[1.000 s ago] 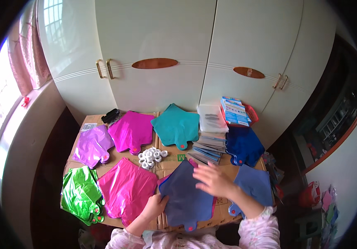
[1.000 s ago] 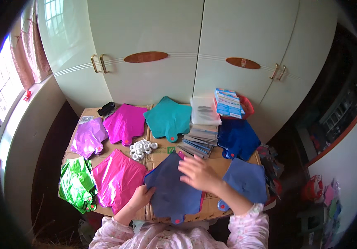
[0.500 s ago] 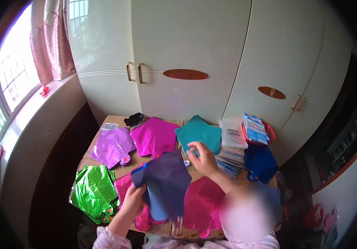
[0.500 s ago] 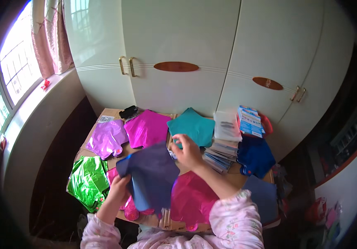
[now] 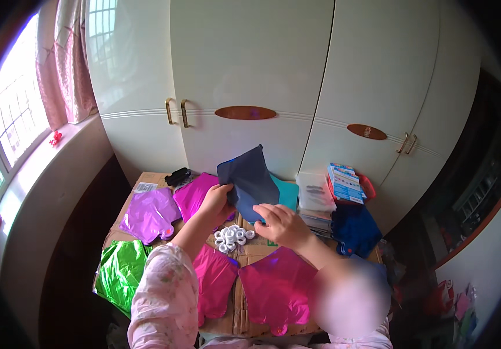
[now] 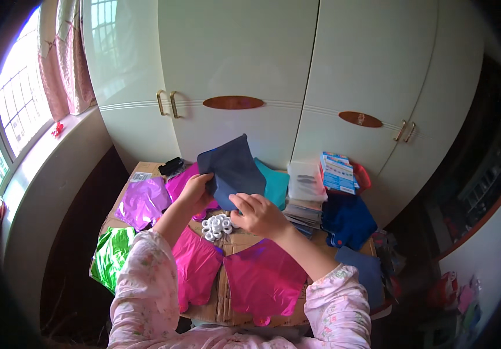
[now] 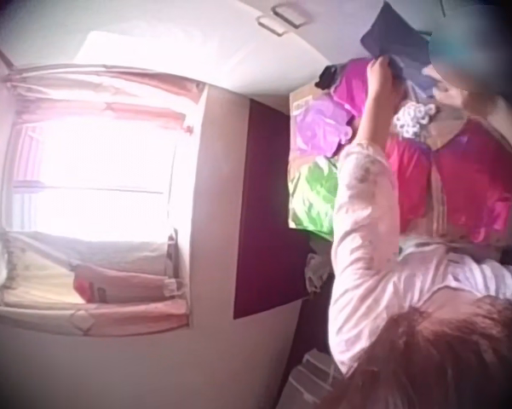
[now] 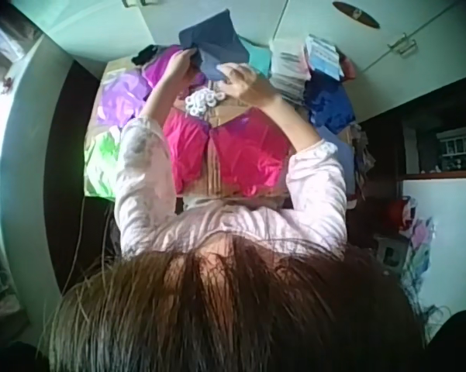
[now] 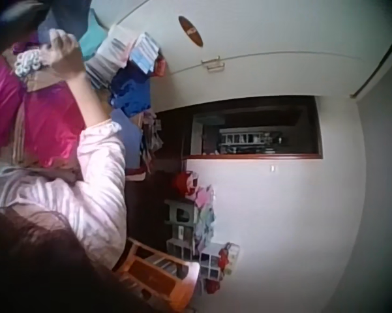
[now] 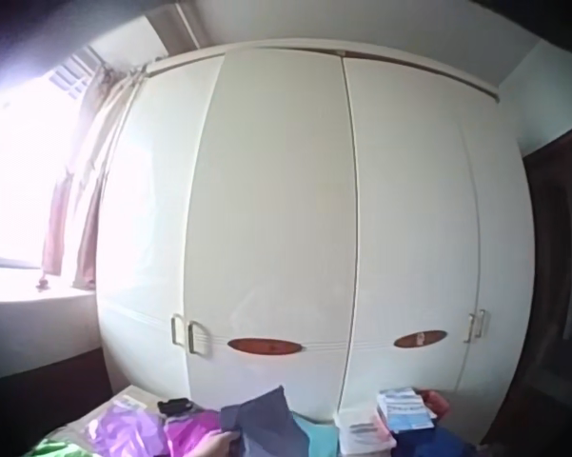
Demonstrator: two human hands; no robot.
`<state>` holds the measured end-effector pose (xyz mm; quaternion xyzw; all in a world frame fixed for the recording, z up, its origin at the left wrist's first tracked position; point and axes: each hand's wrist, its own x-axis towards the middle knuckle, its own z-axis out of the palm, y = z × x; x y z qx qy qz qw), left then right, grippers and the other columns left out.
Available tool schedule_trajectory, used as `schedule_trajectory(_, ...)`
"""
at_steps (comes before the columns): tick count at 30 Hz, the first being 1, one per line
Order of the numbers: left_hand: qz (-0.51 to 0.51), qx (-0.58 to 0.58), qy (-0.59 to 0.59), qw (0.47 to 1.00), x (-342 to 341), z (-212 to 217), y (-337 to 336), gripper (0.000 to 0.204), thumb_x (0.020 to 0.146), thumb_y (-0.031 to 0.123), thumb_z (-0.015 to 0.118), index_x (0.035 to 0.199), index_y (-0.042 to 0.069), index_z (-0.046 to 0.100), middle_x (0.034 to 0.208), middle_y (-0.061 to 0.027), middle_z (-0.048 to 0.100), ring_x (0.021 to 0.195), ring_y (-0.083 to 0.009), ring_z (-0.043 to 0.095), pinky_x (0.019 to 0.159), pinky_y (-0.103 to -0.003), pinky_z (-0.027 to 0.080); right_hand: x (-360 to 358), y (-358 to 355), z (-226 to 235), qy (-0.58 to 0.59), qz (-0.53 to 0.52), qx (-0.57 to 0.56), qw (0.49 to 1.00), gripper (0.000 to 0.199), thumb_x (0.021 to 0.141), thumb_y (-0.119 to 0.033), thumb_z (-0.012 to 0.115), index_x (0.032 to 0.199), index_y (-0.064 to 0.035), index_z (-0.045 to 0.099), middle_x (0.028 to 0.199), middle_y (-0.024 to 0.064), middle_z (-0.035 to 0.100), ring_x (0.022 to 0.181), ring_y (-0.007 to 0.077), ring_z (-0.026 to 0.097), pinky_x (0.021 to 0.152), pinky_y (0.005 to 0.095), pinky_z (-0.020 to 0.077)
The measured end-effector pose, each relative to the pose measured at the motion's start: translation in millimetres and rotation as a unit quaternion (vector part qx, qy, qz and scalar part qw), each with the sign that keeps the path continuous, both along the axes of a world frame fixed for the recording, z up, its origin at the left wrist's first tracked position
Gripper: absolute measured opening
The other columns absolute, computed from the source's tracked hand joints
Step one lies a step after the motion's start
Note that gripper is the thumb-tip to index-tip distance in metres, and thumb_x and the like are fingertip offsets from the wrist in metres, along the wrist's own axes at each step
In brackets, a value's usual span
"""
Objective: Fold colorful plastic sheets and place them into transparent packaging envelopes.
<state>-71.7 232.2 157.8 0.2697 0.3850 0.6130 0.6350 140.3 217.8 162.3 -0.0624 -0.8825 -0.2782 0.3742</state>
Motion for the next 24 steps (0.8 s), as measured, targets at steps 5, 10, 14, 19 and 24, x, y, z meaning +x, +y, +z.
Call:
schedule_trajectory(5, -0.051, -0.069, -0.007, 0.996, -15, -72, 67, 0.015, 0.094, 0.016, 0.046, 0.097, 0.006, 0.057, 0.089, -0.0059, 0.064, 0.078, -0.0196, 0.064, 0.068, -0.037, 0.054, -4, 43, -26, -0.040, -0.049, 0.023, 0.998, 0.012, 0.074, -0.017, 0.061, 0.065, -0.0090, 0.062, 0.100, 0.0083, 0.063, 0.090, 0.0192, 0.059, 0.075, 0.0319, 0.0459)
schedule_trajectory(10, -0.029, -0.111, 0.177, 0.978, 6, -115, 99, 0.016, 0.092, 0.016, 0.052, 0.098, 0.002, 0.059, 0.087, -0.0083, 0.064, 0.074, -0.0219, 0.065, 0.061, -0.037, 0.057, 3, 93, -108, -0.184, -0.124, -0.046, 0.974, 0.011, 0.072, -0.016, 0.056, 0.069, -0.0118, 0.066, 0.093, 0.0022, 0.066, 0.079, 0.0143, 0.060, 0.072, 0.0298, 0.0439)
schedule_trajectory(14, -0.020, -0.104, 0.231, 0.967, 1, -114, 98, 0.018, 0.091, 0.014, 0.055, 0.101, 0.000, 0.058, 0.088, -0.0089, 0.063, 0.076, -0.0218, 0.065, 0.064, -0.036, 0.057, -13, 108, -142, -0.190, -0.167, -0.137, 0.958, 0.012, 0.073, -0.022, 0.059, 0.067, -0.0145, 0.066, 0.081, -0.0001, 0.062, 0.078, 0.0157, 0.061, 0.070, 0.0300, 0.0427)
schedule_trajectory(19, -0.019, -0.083, 0.264, 0.961, -16, -124, 104, 0.021, 0.088, 0.013, 0.058, 0.104, -0.001, 0.058, 0.089, -0.0093, 0.062, 0.076, -0.0194, 0.065, 0.065, -0.032, 0.057, -19, 109, -146, -0.177, -0.167, -0.172, 0.954, 0.017, 0.076, -0.028, 0.061, 0.068, -0.0143, 0.068, 0.079, 0.0011, 0.063, 0.077, 0.0190, 0.064, 0.068, 0.0335, 0.0475)
schedule_trajectory(24, -0.027, -0.045, 0.406, 0.913, -33, -155, 104, 0.031, 0.081, 0.020, 0.063, 0.103, -0.002, 0.062, 0.083, -0.0126, 0.065, 0.071, -0.0190, 0.066, 0.061, -0.031, 0.056, -25, 111, -153, -0.197, -0.202, -0.303, 0.910, 0.019, 0.078, -0.030, 0.063, 0.076, -0.0116, 0.070, 0.077, 0.0065, 0.067, 0.072, 0.0253, 0.067, 0.064, 0.0428, 0.0531)
